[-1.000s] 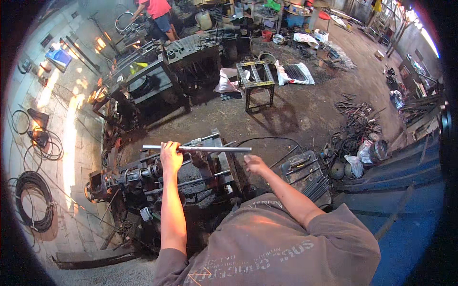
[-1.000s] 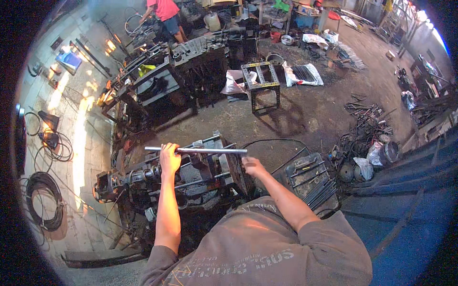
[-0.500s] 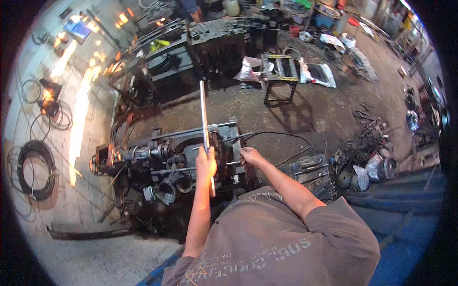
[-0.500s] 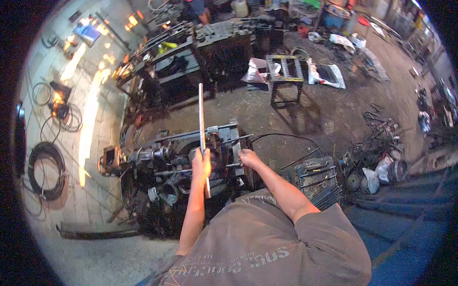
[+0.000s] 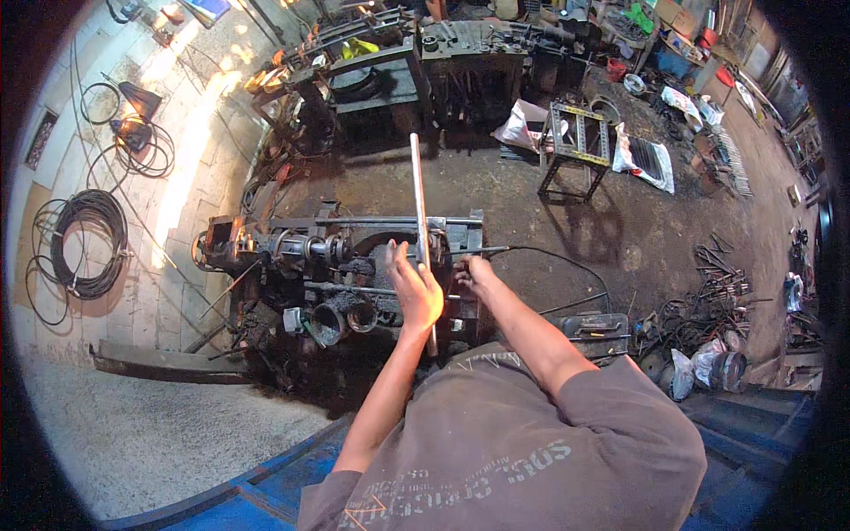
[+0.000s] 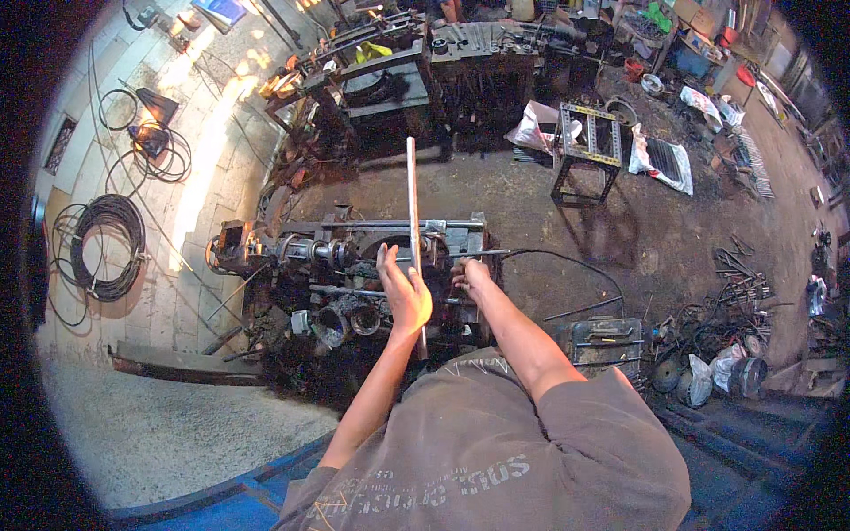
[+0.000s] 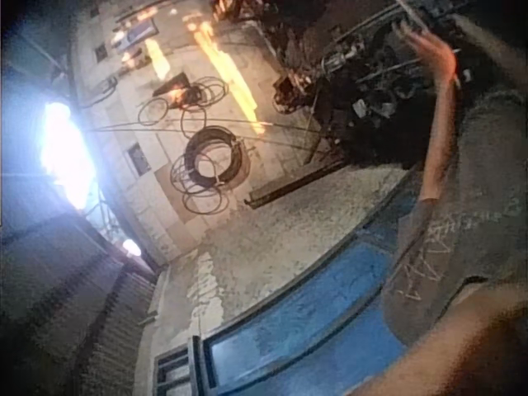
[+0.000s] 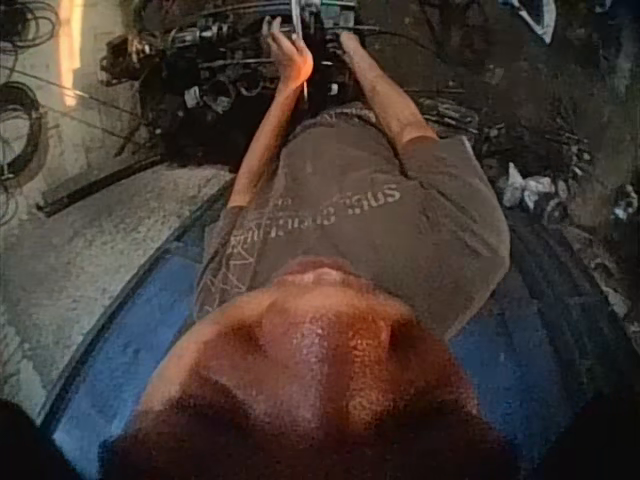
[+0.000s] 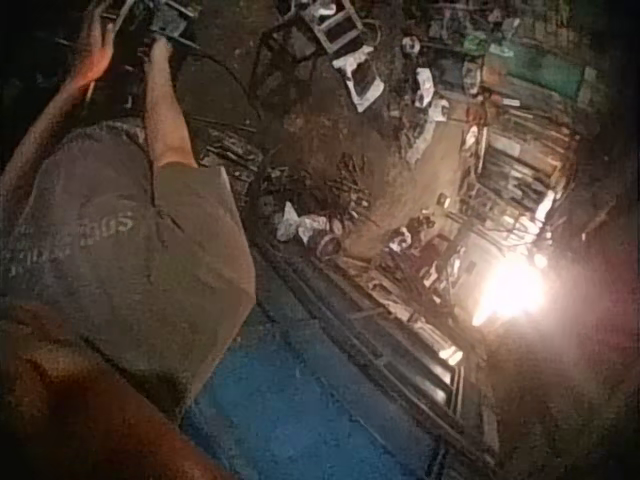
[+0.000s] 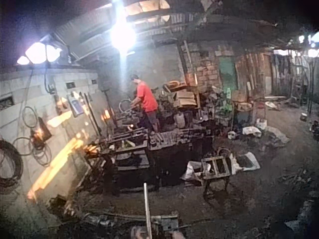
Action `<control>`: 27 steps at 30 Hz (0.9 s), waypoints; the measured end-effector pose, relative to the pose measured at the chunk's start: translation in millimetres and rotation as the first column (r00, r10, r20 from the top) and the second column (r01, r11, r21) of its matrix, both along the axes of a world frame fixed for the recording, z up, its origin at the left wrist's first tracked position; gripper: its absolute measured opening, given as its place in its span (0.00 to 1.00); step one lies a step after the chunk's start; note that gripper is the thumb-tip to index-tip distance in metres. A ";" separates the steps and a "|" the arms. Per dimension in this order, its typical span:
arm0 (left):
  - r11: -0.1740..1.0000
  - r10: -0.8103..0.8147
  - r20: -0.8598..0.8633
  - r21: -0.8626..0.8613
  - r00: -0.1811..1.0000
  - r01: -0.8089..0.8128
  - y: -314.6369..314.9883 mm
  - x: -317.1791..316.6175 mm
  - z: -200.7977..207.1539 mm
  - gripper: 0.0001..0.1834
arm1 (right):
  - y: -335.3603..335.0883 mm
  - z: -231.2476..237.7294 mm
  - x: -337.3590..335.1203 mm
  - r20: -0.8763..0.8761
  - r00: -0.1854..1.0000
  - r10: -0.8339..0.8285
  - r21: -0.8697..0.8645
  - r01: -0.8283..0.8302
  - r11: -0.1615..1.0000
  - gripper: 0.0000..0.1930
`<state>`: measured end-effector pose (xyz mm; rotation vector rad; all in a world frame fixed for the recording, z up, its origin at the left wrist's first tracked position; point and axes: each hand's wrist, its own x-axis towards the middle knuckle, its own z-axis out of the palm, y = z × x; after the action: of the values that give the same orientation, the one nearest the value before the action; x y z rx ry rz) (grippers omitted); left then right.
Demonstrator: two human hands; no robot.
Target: Manually bending metal rods using a specialized fabrication machine and a lever tool.
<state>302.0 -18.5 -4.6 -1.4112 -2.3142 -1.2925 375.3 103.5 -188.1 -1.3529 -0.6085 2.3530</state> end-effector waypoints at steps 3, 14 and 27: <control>0.998 -0.031 -0.050 -0.054 0.998 0.028 9.1 11.9 10.7 0.29 | 23.2 -22.2 -11.6 -0.010 0.992 -0.123 -0.115 0.121 0.986 0.10; 0.998 -0.036 0.002 -0.057 0.999 0.036 29.2 20.8 -0.5 0.27 | 33.7 -6.2 20.6 0.292 0.784 -0.547 0.060 0.556 0.829 0.16; 0.917 -0.239 -0.154 -0.361 0.959 0.171 71.0 49.6 -8.5 0.27 | -10.3 87.4 217.2 -0.073 0.441 -0.894 0.187 0.887 0.422 0.13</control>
<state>351.6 52.5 -13.1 -1.8407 -2.3879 -0.7631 592.5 93.2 -100.7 -1.1771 -0.0330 1.3191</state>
